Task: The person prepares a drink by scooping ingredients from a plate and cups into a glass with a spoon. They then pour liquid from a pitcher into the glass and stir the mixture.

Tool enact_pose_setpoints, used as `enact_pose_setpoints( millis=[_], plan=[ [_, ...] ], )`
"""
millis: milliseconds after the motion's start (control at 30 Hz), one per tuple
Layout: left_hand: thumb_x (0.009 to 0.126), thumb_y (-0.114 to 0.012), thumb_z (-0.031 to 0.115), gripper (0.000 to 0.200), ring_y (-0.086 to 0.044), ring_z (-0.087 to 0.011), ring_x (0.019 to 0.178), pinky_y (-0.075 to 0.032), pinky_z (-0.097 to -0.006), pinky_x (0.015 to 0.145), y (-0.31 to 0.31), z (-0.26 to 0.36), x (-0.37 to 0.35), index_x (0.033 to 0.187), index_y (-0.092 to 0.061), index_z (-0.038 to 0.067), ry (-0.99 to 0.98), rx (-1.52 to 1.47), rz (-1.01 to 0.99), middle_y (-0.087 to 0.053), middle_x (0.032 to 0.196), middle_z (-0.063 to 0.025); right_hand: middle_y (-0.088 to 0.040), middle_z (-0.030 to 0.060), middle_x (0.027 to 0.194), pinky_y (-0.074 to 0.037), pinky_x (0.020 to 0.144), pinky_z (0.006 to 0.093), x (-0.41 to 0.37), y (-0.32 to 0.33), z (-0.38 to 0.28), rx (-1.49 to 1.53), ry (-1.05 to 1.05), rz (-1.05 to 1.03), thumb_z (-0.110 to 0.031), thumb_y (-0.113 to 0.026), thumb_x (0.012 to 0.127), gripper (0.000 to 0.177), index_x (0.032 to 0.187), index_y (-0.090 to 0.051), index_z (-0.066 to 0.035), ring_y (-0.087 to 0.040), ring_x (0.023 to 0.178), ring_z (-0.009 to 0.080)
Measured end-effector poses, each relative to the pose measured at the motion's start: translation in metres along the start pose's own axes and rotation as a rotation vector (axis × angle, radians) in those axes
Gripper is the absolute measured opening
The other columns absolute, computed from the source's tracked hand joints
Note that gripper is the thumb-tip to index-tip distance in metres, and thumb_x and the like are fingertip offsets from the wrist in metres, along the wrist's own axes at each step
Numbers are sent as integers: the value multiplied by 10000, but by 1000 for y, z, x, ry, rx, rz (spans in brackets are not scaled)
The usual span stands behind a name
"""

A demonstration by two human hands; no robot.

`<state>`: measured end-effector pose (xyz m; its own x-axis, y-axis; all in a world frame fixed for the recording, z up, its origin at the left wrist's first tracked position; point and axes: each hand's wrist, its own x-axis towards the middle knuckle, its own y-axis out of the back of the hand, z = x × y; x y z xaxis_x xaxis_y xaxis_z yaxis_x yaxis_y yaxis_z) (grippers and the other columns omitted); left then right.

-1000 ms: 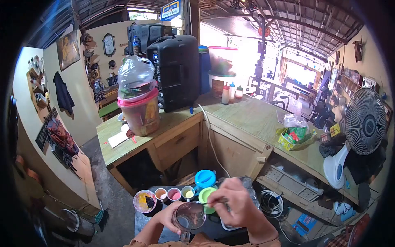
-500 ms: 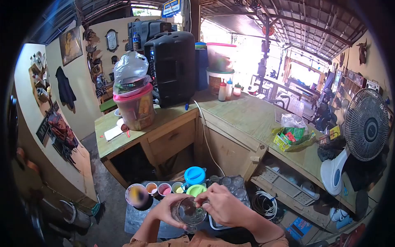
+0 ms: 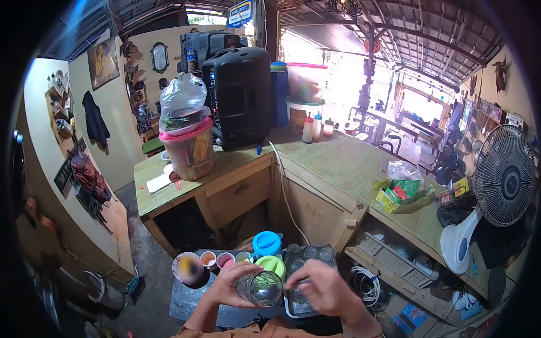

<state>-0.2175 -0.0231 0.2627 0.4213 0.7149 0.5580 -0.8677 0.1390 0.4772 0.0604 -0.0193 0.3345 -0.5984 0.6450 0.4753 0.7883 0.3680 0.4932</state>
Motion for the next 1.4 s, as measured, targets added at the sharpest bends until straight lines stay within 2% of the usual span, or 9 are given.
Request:
enact_pose_setpoints(
  millis=[267, 600, 667, 800, 933, 1000, 1100, 1267, 1400],
  plan=[
    [551, -873, 318, 803, -596, -280, 1151, -377, -517, 1062, -13, -10, 8, 1266, -579, 103, -101, 232, 124, -634, 1201, -74, -717, 106, 885, -524, 751, 342, -7, 3, -7, 92, -94, 72, -211, -579, 959, 229, 937, -697, -16, -687, 825, 236],
    [465, -879, 193, 792, -610, -280, 1021, -431, -448, 911, -27, 10, 10, 1215, -628, 149, -49, 429, 286, -631, 1143, -58, -736, 93, 860, -479, 557, 237, -20, -13, 1, 221, -186, 85, -286, -524, 1006, 330, 1031, -726, -27, -586, 591, 66],
    [466, -877, 191, 783, -611, -274, 1024, -434, -445, 909, -28, 12, 8, 1208, -631, 150, -24, 436, 274, -631, 1139, -56, -736, 131, 902, -458, 533, 214, -22, -29, 10, 357, -375, -46, -265, -516, 1010, 321, 1043, -727, -26, -550, 542, 54],
    [473, -876, 194, 766, -612, -266, 1032, -437, -442, 907, -26, 8, 0, 1198, -633, 150, 14, 461, 288, -628, 1143, -48, -542, 3, 580, -401, 443, 204, -42, -2, 29, 627, -280, 250, -224, -490, 1024, 309, 1156, -693, -33, -494, 476, 28],
    [478, -886, 209, 773, -605, -267, 1052, -428, -448, 920, -20, 8, -3, 1205, -630, 160, 12, 475, 250, -621, 1156, -45, -514, -7, 541, -381, 435, 202, -20, -50, 25, 510, -435, -18, -248, -481, 1029, 330, 1172, -684, -30, -474, 463, 23],
    [478, -889, 218, 777, -601, -267, 1058, -428, -450, 919, -17, 6, -7, 1209, -629, 161, 33, 441, 230, -617, 1162, -48, -605, 34, 603, -375, 435, 186, -19, -54, 27, 491, -395, 7, -308, -481, 1028, 370, 1139, -695, -27, -457, 453, 23],
    [477, -894, 236, 793, -595, -269, 1069, -427, -453, 920, -9, 3, -11, 1219, -624, 162, 48, 407, 224, -610, 1175, -52, -721, 158, 1007, -379, 440, 149, -26, -25, 32, 634, -252, 209, -388, -458, 1024, 442, 1051, -708, -24, -465, 453, 37],
    [488, -898, 270, 811, -590, -279, 1078, -428, -456, 925, 5, -1, -13, 1241, -616, 162, 6, 377, 208, -611, 1181, -56, -725, 106, 1036, -384, 434, 177, -14, -63, 32, 532, -456, 83, -415, -465, 1015, 449, 1023, -712, -40, -477, 481, 36],
    [527, -884, 292, 789, -590, -287, 1079, -421, -449, 932, 18, -4, -19, 1255, -611, 158, 28, 300, 179, -621, 1187, -62, -728, 123, 883, -367, 427, 185, -11, -42, 25, 568, -238, 278, -435, -493, 1000, 457, 965, -724, -42, -469, 467, 32]
  ],
)
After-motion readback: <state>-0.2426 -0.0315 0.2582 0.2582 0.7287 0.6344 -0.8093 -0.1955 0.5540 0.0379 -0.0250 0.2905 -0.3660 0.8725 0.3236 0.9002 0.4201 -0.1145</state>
